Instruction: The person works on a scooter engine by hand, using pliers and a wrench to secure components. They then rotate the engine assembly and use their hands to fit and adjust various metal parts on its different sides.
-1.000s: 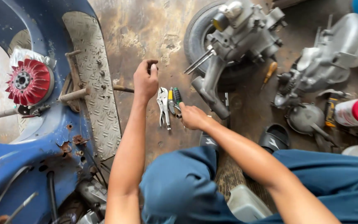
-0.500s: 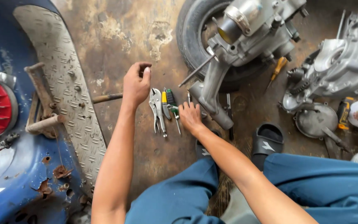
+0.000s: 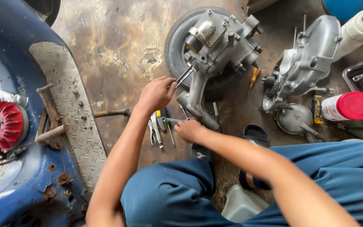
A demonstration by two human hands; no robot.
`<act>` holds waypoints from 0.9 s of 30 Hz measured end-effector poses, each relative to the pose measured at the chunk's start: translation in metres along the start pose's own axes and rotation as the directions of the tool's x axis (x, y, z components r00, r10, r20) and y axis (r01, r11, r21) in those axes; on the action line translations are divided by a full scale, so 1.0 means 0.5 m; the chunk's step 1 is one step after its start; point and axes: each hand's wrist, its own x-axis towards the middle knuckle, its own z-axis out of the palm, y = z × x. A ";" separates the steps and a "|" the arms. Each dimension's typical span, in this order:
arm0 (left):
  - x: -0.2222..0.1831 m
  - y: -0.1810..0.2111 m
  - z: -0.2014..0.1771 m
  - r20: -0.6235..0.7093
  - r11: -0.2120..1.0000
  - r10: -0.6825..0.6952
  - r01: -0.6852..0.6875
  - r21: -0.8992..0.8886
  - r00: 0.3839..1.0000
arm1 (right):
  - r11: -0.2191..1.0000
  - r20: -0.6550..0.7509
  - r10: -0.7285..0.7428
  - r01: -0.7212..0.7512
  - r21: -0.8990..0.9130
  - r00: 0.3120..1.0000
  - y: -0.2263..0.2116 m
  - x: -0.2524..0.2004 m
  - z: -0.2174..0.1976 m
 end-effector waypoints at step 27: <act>0.170 0.070 -0.046 0.138 0.991 0.131 -0.133 0.006 0.982 | 0.876 -0.376 0.286 -0.082 0.475 0.881 0.427 -0.155 -0.674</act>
